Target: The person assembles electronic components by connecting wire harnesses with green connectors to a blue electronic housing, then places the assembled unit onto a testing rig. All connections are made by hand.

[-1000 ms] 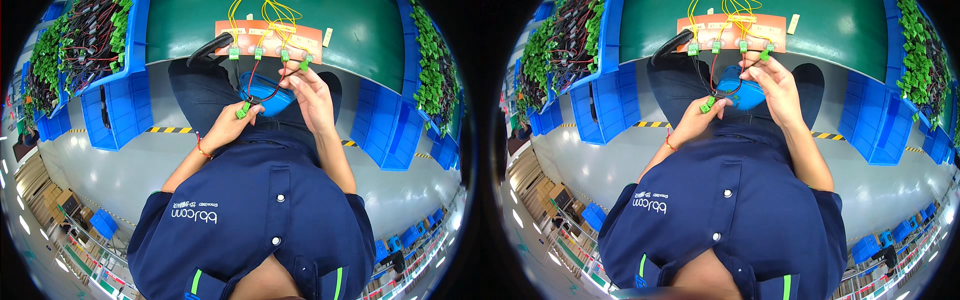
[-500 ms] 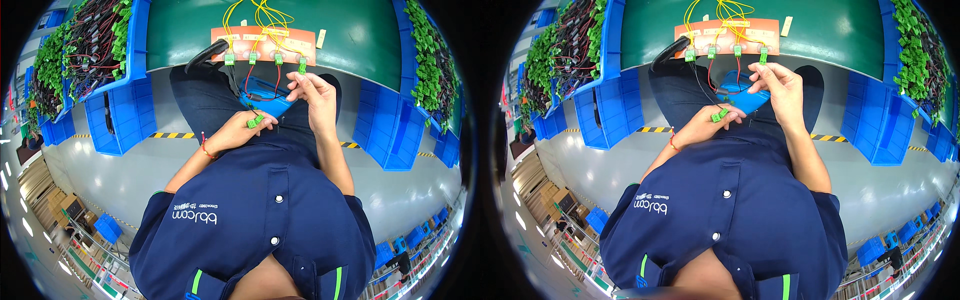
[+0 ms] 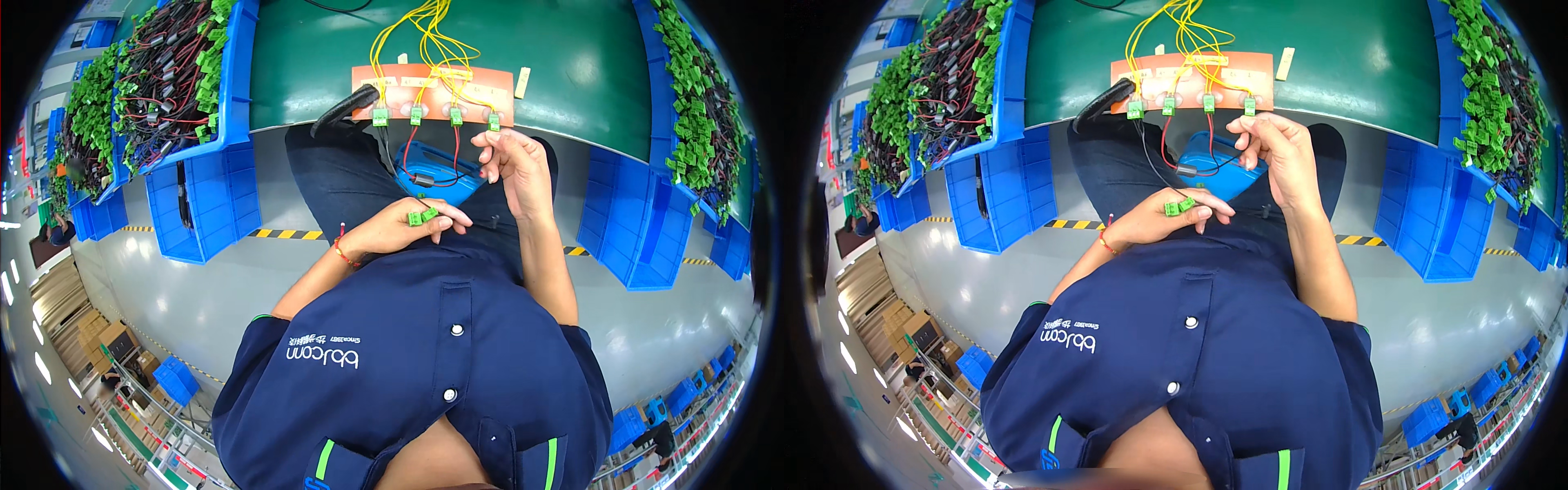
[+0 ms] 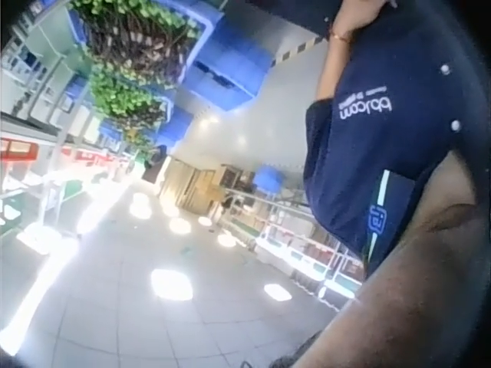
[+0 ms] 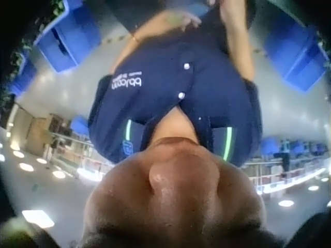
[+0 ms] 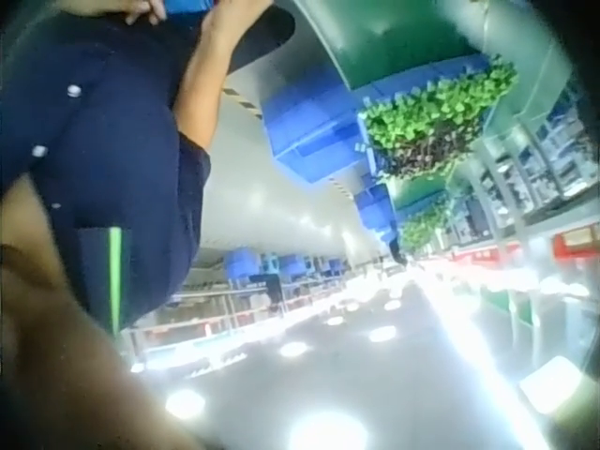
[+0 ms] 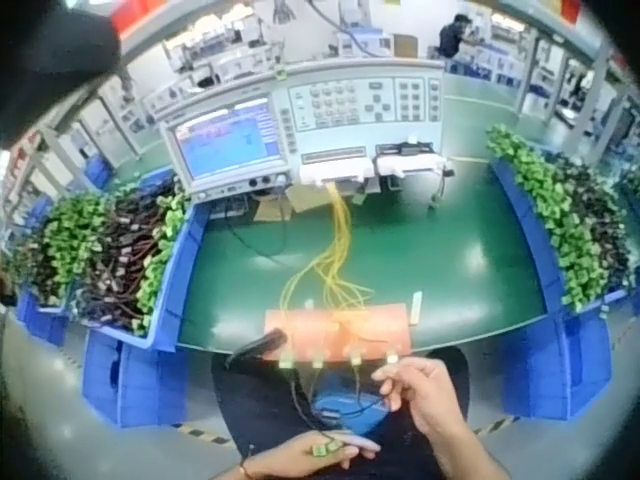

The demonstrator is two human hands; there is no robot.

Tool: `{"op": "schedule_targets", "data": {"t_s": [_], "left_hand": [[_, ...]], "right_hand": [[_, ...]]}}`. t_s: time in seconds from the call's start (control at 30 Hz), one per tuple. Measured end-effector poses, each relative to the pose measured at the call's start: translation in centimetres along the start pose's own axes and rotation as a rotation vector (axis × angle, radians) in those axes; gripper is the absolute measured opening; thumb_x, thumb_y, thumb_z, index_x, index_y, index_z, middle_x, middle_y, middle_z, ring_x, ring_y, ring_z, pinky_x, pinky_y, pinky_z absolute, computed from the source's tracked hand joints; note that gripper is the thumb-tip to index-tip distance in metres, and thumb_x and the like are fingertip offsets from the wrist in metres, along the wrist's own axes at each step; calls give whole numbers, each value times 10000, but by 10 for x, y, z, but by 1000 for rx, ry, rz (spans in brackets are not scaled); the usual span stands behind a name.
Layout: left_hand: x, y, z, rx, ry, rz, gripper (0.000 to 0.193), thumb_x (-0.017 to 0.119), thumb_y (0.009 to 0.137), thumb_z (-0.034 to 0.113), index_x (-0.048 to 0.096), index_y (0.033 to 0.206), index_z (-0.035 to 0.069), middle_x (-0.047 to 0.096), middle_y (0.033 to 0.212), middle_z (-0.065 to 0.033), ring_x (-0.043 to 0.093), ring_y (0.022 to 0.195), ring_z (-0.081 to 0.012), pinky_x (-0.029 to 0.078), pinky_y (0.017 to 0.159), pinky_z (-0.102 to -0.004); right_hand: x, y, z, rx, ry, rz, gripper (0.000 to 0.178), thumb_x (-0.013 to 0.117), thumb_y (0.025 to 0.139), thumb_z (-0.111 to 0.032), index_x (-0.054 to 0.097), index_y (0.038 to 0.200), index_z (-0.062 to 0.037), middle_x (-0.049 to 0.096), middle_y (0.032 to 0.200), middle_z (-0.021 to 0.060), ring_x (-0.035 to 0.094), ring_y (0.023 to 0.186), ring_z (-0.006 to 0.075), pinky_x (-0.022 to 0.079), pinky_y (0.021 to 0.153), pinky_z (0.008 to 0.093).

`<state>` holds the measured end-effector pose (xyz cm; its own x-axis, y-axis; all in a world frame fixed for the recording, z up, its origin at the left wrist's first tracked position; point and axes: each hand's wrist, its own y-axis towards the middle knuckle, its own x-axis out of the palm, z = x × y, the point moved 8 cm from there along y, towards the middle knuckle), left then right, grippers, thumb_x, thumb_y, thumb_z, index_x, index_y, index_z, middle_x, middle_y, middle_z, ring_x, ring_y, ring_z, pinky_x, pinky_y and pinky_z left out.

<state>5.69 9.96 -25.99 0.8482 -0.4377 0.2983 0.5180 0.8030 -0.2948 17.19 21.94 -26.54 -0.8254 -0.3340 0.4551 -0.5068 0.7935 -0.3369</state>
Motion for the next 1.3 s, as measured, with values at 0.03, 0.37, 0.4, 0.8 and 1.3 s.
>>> {"op": "schedule_targets", "data": {"t_s": [0.03, 0.37, 0.4, 0.8, 1.3], "left_hand": [[2, 0, 0, -36, -32, -19, 344, 499, 1036, 251, 659, 1162, -27, 674, 1121, -77, 580, 855, -124, 475, 787, -266], [-20, -3, 4, 35, -205, 250, 326, 487, 1043, 279, 657, 1161, 28, 693, 1019, -51, 550, 744, -53, 371, 575, -182], [-20, -1, 5, 34, -225, 261, 325, 490, 1041, 278, 657, 1157, 25, 695, 1011, -54, 552, 742, -55, 373, 574, -182], [-36, -25, -4, 61, 53, 358, 293, 511, 1038, 264, 657, 1092, 17, 623, 842, -9, 526, 720, -52, 436, 657, -219], [-75, 1, 27, 225, -437, 613, 378, 461, 1053, 303, 633, 1128, -24, 594, 802, -24, 533, 695, -108, 448, 663, -266]], "right_hand": [[0, -1, -1, 2, -56, 13, 270, 583, 967, -198, 705, 995, 42, 656, 776, 51, 579, 593, 86, 499, 614, 236], [4, -54, 11, 325, -351, -445, 364, 541, 1011, -171, 507, 1333, -3, 600, 802, 40, 553, 661, 78, 472, 611, 226], [2, -56, 8, 285, -320, -440, 350, 537, 1012, -165, 517, 1323, -6, 595, 787, 40, 536, 622, 71, 463, 577, 222], [22, -42, -6, 56, 169, -496, 270, 692, 897, -178, 626, 943, 80, 583, 800, 132, 634, 585, 188, 585, 636, 368], [-7, -30, -8, -16, -141, -233, 205, 623, 954, -139, 642, 1031, 50, 626, 837, 85, 634, 747, 140, 543, 761, 300]]}}
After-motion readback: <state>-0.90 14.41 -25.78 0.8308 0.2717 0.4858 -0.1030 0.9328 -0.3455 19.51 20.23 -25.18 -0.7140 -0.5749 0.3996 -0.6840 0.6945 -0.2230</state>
